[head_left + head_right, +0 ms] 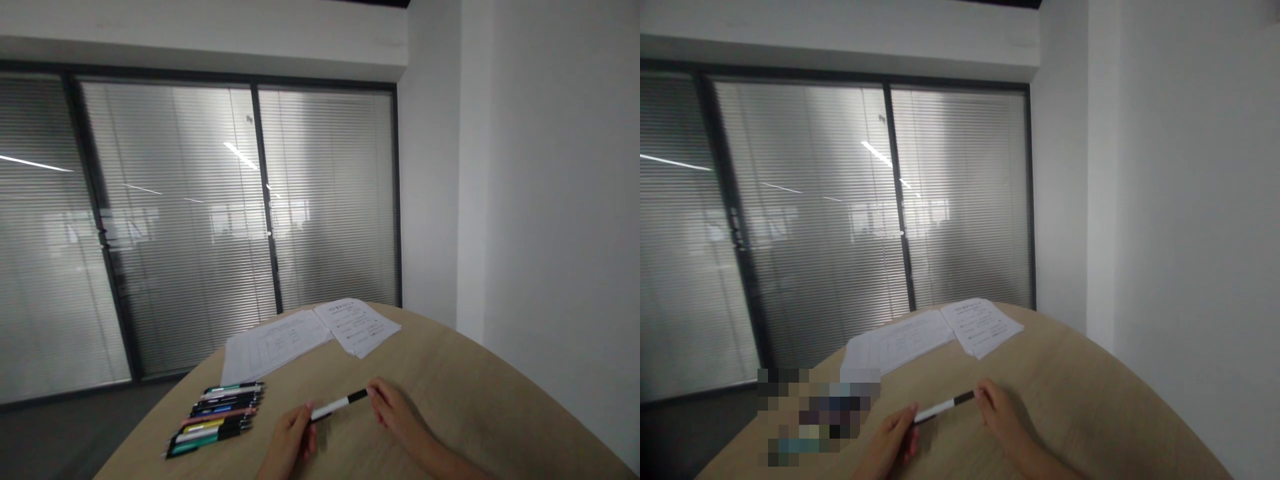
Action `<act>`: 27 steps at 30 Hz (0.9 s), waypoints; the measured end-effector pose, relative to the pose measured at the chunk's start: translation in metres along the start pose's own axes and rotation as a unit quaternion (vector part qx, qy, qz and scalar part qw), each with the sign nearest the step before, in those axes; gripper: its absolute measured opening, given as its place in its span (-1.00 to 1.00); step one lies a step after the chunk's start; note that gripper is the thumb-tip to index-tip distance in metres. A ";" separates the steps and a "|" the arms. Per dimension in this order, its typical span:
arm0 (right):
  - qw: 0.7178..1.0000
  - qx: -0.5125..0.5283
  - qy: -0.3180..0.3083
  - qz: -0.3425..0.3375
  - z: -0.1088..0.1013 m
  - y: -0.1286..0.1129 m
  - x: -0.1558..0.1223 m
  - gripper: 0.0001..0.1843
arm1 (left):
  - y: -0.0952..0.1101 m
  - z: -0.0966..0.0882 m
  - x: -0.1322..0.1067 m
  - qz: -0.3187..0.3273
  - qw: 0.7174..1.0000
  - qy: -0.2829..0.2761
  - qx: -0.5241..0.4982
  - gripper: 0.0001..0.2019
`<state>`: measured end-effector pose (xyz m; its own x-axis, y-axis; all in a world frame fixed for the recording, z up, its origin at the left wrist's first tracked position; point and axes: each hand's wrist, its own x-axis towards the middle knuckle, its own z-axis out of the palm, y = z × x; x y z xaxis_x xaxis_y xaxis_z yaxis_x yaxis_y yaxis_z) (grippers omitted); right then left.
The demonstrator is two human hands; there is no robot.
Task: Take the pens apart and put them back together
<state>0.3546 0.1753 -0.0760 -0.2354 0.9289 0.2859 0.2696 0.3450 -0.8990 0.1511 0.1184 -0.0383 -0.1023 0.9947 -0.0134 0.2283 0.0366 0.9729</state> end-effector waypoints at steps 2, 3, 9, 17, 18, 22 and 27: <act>1.000 0.018 0.006 0.006 0.001 0.003 0.001 -0.61 | 0.001 0.001 -0.001 -0.012 1.000 0.001 -0.004 -0.44; 1.000 0.028 0.009 0.010 0.002 0.005 0.002 -0.61 | 0.002 0.001 -0.002 -0.014 1.000 0.005 -0.007 -0.44; 0.998 0.063 0.023 0.005 0.003 0.006 0.003 -0.69 | 0.004 -0.001 -0.002 -0.018 0.999 0.044 -0.022 -0.45; 0.997 0.019 0.070 0.030 -0.002 0.001 0.004 -0.66 | 0.009 -0.006 -0.004 -0.012 0.991 0.113 -0.071 -0.45; 0.996 0.022 0.076 0.032 -0.002 0.000 0.004 -0.66 | 0.009 -0.007 -0.003 -0.013 0.990 0.118 -0.076 -0.45; 0.994 0.039 0.092 0.038 -0.004 -0.001 0.003 -0.62 | 0.006 -0.009 -0.001 -0.013 0.986 0.145 -0.085 -0.45; 0.988 0.073 0.119 0.063 -0.005 0.007 0.007 -0.61 | 0.001 -0.012 0.001 -0.003 0.981 0.158 -0.111 -0.45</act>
<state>0.3600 0.1847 -0.0785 0.0218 0.9747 0.2223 0.1420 0.2171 -0.9658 0.1392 0.1177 -0.0347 -0.4067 0.9134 0.0195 0.0141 -0.0150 0.9998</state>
